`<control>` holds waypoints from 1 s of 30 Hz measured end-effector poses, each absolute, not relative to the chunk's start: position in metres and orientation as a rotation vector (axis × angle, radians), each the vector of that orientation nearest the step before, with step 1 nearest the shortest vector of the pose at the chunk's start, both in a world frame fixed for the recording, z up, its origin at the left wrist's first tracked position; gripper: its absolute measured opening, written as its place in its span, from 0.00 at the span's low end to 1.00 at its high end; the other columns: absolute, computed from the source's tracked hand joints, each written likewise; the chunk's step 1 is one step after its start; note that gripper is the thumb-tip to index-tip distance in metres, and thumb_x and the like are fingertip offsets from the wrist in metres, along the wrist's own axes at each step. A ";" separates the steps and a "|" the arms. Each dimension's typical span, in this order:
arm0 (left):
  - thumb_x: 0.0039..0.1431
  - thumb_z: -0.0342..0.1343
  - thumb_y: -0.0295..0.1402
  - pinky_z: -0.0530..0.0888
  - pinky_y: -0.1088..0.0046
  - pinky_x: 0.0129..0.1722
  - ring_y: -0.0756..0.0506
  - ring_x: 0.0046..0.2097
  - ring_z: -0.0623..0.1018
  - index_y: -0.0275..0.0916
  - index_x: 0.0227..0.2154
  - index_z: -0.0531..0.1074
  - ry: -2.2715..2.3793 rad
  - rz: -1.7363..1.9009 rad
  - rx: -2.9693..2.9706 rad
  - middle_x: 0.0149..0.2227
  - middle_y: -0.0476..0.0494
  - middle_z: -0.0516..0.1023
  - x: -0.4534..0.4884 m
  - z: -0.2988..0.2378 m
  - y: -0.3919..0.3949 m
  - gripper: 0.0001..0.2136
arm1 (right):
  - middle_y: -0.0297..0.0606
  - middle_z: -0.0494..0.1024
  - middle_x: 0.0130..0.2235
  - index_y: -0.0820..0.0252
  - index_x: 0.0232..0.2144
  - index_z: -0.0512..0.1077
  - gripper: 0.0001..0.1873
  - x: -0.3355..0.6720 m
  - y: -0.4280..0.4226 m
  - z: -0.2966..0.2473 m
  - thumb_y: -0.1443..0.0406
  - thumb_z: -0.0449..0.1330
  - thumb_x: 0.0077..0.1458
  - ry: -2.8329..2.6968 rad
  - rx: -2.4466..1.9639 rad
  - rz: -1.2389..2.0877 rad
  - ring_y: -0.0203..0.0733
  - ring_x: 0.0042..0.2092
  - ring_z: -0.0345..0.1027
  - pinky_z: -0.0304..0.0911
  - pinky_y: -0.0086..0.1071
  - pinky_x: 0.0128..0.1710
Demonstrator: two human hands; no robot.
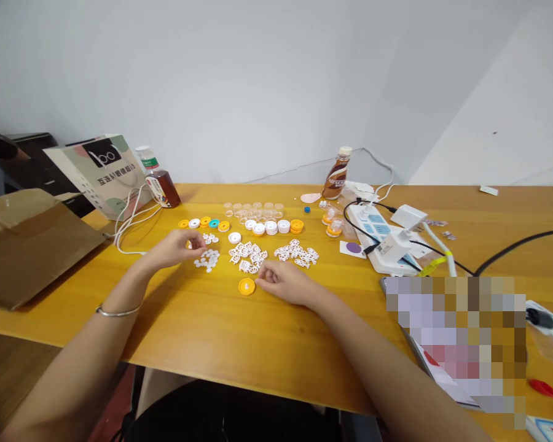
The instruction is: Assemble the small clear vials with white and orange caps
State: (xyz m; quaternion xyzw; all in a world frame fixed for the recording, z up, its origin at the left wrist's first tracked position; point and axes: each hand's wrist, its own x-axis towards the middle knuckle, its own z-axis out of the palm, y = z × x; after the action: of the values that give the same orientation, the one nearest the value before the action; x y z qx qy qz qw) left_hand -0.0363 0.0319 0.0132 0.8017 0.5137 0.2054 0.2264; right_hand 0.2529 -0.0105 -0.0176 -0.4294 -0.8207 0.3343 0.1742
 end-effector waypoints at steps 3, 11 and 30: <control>0.48 0.53 0.31 0.68 0.75 0.32 0.51 0.30 0.71 0.35 0.26 0.70 1.158 0.662 2.206 0.27 0.47 0.74 -0.004 0.008 0.017 0.04 | 0.30 0.67 0.23 0.60 0.29 0.67 0.09 0.251 -0.009 -0.022 0.59 0.53 0.54 -2.275 -1.191 0.897 0.32 0.25 0.58 0.52 0.26 0.24; 0.50 0.57 0.35 0.67 0.75 0.32 0.52 0.29 0.70 0.35 0.27 0.72 0.961 0.790 1.918 0.27 0.47 0.74 0.044 -0.006 -0.007 0.08 | 0.33 0.71 0.25 0.59 0.28 0.67 0.09 0.233 -0.023 -0.015 0.60 0.53 0.54 -2.031 -1.172 0.818 0.33 0.25 0.59 0.56 0.27 0.25; 0.53 0.55 0.36 0.67 0.76 0.30 0.51 0.30 0.71 0.35 0.30 0.73 1.011 0.931 2.037 0.28 0.46 0.75 0.041 -0.009 -0.008 0.09 | 0.34 0.74 0.29 0.59 0.28 0.68 0.09 0.224 -0.032 -0.006 0.59 0.55 0.52 -1.771 -1.130 1.024 0.36 0.30 0.66 0.63 0.30 0.32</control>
State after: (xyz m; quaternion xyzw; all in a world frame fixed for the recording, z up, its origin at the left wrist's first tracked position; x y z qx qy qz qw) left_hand 0.0415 -0.0083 -0.0087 0.7808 0.3875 0.3571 0.3356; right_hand 0.2238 -0.0319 -0.0062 -0.4449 -0.6974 0.4031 0.3914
